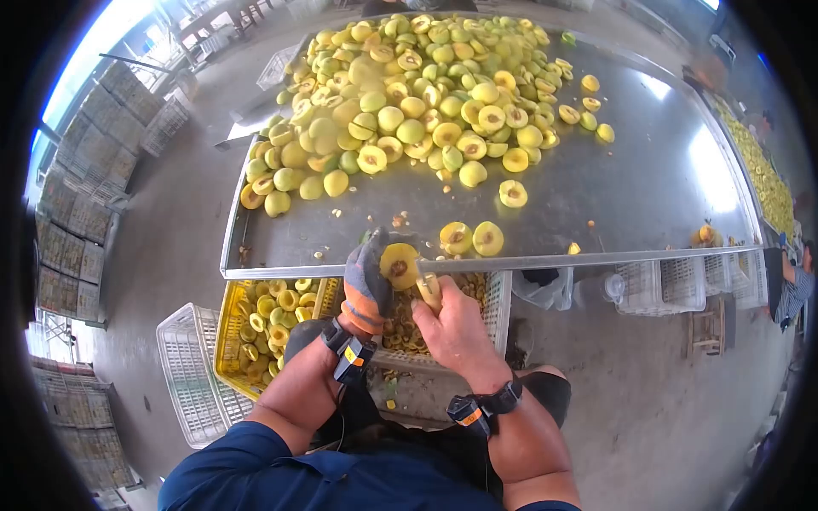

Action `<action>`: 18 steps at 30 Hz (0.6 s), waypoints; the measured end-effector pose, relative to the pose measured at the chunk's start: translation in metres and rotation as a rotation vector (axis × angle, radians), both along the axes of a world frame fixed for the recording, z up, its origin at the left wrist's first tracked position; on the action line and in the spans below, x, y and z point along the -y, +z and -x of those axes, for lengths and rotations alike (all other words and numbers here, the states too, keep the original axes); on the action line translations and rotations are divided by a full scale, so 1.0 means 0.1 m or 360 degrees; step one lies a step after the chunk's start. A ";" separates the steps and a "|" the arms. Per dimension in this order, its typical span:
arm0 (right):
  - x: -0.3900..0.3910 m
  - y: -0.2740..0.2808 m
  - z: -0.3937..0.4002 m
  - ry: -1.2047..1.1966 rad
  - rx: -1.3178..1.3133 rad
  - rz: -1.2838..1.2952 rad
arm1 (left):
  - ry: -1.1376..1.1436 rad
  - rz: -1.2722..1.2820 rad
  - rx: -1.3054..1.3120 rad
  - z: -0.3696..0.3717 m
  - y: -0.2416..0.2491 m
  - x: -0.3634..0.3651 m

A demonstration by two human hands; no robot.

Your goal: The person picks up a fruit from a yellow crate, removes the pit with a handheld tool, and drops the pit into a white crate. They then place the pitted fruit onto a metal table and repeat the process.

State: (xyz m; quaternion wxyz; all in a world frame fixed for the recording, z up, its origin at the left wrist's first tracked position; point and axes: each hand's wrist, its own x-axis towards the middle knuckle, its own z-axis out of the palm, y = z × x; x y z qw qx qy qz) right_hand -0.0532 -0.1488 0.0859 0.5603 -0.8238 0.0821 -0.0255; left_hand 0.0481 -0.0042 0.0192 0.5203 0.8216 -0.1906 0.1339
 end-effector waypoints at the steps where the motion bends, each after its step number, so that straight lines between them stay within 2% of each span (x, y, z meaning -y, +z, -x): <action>1: 0.00 -0.02 0.00 -0.0001 -0.0023 0.0008 | 0.0043 -0.0070 0.0070 0.02 0.00 0.01; 4: 0.00 -0.06 -0.02 0.0014 -0.0083 0.0048 | -0.0054 -0.0083 0.0153 -0.03 -0.03 0.01; 7: 0.00 -0.10 -0.03 0.0055 -0.0098 0.0171 | -0.0239 0.0285 -0.0237 -0.07 -0.01 0.04; 10: -0.02 -0.19 -0.04 0.0084 -0.0032 0.0351 | -0.0127 -0.0112 0.0223 -0.02 0.05 0.01; 13: -0.10 -0.24 -0.05 0.0113 0.0056 0.0316 | -0.0029 -0.0149 0.0245 -0.03 -0.03 0.02; 16: -0.12 -0.28 -0.08 0.0138 0.0084 0.0162 | -0.0073 -0.0203 0.0050 -0.08 -0.14 -0.04; 18: -0.11 -0.29 -0.03 0.0174 -0.0068 0.0158 | 0.0015 0.0143 -0.0238 0.02 -0.20 0.02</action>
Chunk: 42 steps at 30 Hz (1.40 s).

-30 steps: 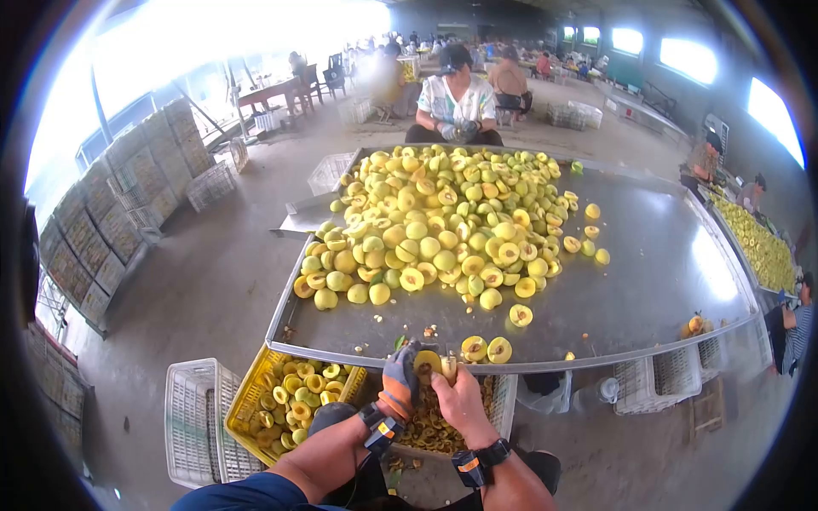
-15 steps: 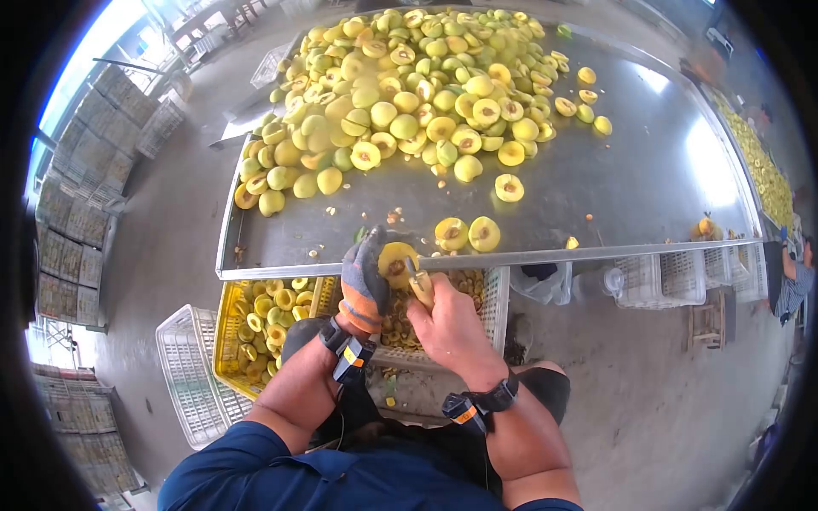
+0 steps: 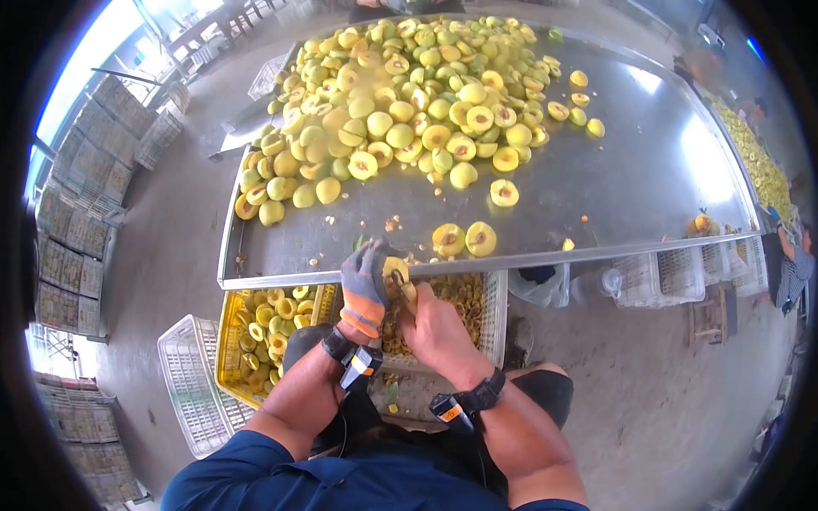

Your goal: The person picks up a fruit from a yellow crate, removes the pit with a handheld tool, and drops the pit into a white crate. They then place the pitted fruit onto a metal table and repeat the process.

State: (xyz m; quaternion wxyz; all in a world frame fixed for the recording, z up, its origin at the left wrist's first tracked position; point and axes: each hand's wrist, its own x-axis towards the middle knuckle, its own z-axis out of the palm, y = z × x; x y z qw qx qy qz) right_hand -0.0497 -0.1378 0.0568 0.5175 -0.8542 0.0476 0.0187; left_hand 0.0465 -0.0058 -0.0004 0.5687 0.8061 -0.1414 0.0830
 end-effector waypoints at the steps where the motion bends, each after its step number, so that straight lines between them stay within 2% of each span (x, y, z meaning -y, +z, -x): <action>1: -0.01 0.01 0.03 -0.0042 0.0056 0.0015 | 0.0003 -0.0216 0.0236 -0.01 0.00 -0.02; 3: -0.06 0.04 0.04 -0.0101 0.0242 0.0053 | 0.0108 -0.0634 0.0741 -0.02 0.00 -0.06; 4: -0.07 0.02 0.01 -0.0187 0.0272 -0.0093 | 0.0130 -0.0589 0.0688 -0.06 -0.07 -0.05; 5: -0.08 -0.04 0.00 -0.0267 0.0288 -0.0243 | 0.0172 -0.0477 0.0574 -0.06 -0.13 -0.02; 8: -0.08 -0.22 -0.10 -0.0413 0.0167 -0.0868 | 0.0031 0.0251 0.0075 0.02 -0.19 0.11; 9: -0.07 -0.26 -0.14 -0.0443 0.0086 -0.1107 | -0.0056 0.0257 0.0028 0.02 -0.19 0.10; 10: -0.01 -0.08 -0.13 -0.0489 -0.0244 -0.1076 | -0.0142 0.0262 -0.0022 0.02 -0.17 0.10; 13: 0.08 0.02 -0.17 -0.0569 0.0094 -0.0723 | -0.0481 0.0288 -0.0391 0.05 0.14 0.06; 16: 0.24 0.03 -0.20 -0.0553 0.0220 -0.0481 | -0.0679 0.0576 -0.0829 0.01 0.26 0.06; 22: 0.32 0.03 -0.17 -0.0597 0.0312 -0.0154 | -0.1004 0.0202 -0.0707 -0.12 0.45 -0.09; 25: 0.27 0.15 -0.15 -0.0599 0.0266 -0.0151 | -0.0887 0.0245 -0.0852 -0.12 0.38 -0.08; 28: 0.25 0.16 -0.14 -0.0596 0.0200 -0.0199 | -0.0787 0.0299 -0.0705 -0.08 0.33 -0.05; 31: 0.28 0.08 -0.15 -0.0596 0.0225 -0.0209 | -0.0839 0.0476 -0.0846 -0.05 0.34 -0.06; 34: 0.33 0.10 -0.16 -0.0590 0.0173 -0.0226 | -0.0798 0.0487 -0.0487 0.01 0.29 -0.01; 36: 0.33 0.14 -0.15 -0.0580 0.0071 -0.0296 | -0.0792 0.0525 -0.0514 0.01 0.16 0.02; 39: 0.29 0.15 -0.14 -0.0578 0.0195 -0.0419 | -0.0752 0.0485 -0.0493 0.03 0.19 0.02; 42: 0.25 0.18 -0.11 -0.0579 0.0211 -0.0305 | -0.0701 0.0483 -0.0532 0.06 0.23 0.03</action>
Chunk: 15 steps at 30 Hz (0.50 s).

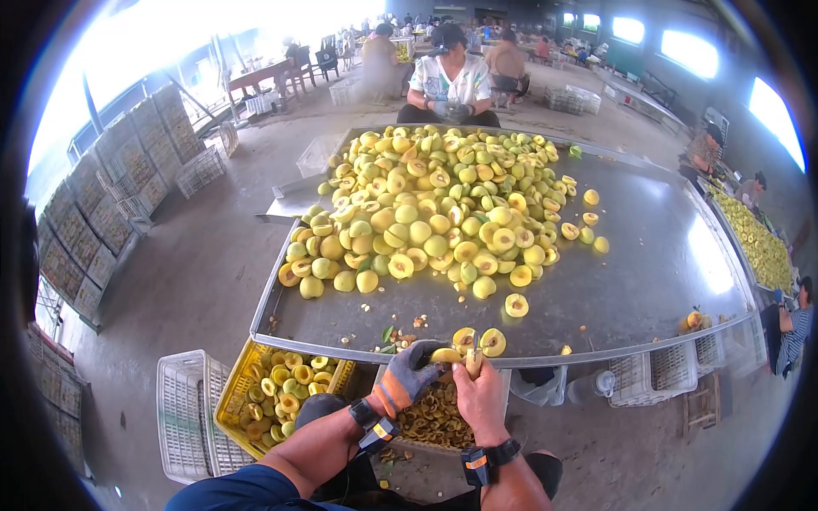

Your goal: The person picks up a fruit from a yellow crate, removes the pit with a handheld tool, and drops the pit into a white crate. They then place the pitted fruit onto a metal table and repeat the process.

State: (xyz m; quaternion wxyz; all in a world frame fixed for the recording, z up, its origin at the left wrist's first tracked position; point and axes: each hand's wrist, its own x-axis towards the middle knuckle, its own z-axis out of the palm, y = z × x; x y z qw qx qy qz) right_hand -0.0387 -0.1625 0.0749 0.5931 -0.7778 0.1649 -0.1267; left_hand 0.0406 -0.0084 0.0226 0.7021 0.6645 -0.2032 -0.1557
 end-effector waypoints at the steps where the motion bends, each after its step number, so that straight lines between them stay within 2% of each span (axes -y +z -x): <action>1: 0.00 -0.03 0.00 0.0012 0.0049 0.0017 | 0.0013 0.0004 -0.0032 0.01 0.00 0.00; 3: 0.01 -0.10 -0.01 0.0034 0.0148 0.0051 | 0.0029 0.0060 -0.0060 0.02 -0.03 0.01; 6: 0.01 -0.04 0.00 0.0028 0.0084 -0.0088 | 0.0064 0.0023 -0.0053 0.01 -0.03 0.00; 12: 0.01 -0.12 0.00 0.0017 0.0215 0.0131 | 0.0118 0.0014 0.0048 0.00 -0.12 0.04; 15: 0.01 0.01 0.02 0.0063 0.0026 -0.0016 | 0.0129 0.0023 0.0093 0.02 -0.04 0.02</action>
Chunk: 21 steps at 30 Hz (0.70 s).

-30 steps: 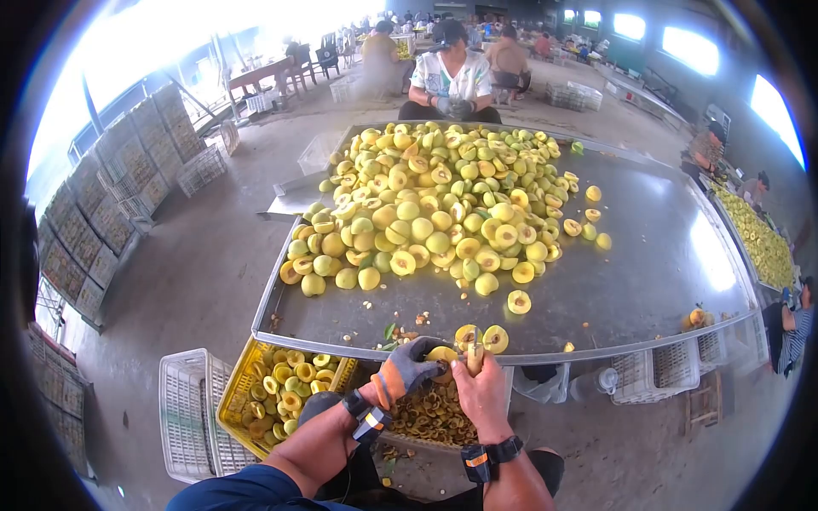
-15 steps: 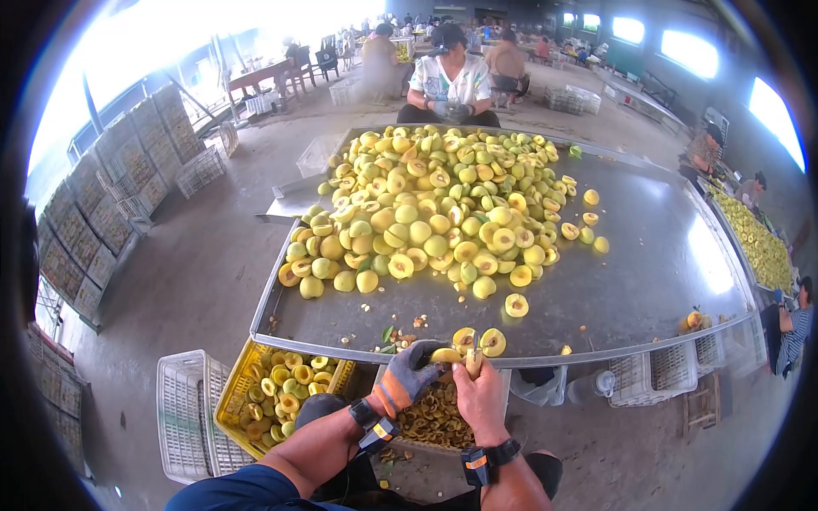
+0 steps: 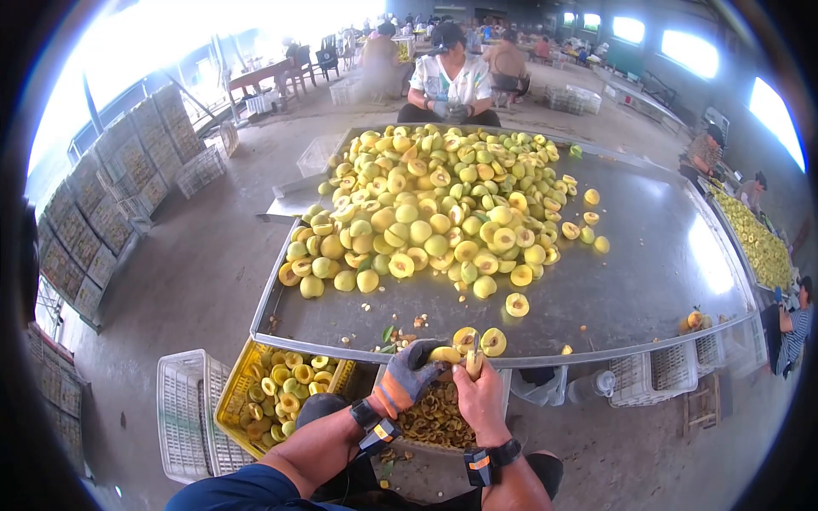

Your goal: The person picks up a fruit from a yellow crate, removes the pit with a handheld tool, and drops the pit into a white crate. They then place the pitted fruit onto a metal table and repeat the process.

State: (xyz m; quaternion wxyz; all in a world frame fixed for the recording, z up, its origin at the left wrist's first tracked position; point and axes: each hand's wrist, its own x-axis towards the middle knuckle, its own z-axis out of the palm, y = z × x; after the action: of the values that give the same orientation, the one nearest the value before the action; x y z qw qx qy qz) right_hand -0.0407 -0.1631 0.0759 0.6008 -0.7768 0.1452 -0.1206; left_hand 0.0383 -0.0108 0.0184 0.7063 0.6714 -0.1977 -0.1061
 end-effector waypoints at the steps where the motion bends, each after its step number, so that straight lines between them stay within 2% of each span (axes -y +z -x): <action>1: 0.00 -0.01 0.00 0.0023 0.0025 -0.0041 | 0.0001 -0.0014 0.0027 0.02 0.06 -0.01; 4: 0.02 -0.06 -0.01 0.0064 0.0089 -0.0108 | 0.0051 -0.0283 0.0225 0.07 0.21 -0.03; 10: -0.03 -0.18 -0.01 0.0036 0.0160 0.0092 | 0.0243 -0.0376 0.0377 0.14 0.11 0.03; 12: -0.08 -0.11 0.03 0.0059 0.0195 0.0294 | 0.0214 -0.0363 0.0255 0.11 0.16 0.02; 13: -0.08 -0.11 0.02 0.0023 0.0136 0.0202 | 0.0199 -0.0357 0.0194 0.11 0.19 0.01; 15: 0.01 -0.10 -0.02 -0.0057 0.0024 0.0025 | 0.0242 -0.0088 0.0102 0.09 0.14 0.02; 18: 0.10 0.10 0.05 0.0188 -0.0400 -0.0273 | 0.0228 0.0146 -0.0090 0.04 0.14 0.01; 21: 0.07 -0.19 0.19 0.0323 -0.0263 0.0063 | 0.0245 0.0309 -0.0235 -0.03 0.04 -0.03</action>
State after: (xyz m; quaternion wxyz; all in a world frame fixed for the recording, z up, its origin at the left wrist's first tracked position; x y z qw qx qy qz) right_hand -0.0594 -0.1701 0.0568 0.5805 -0.8065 0.1125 0.0025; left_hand 0.0413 -0.0082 0.0219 0.7867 0.6034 -0.1025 -0.0811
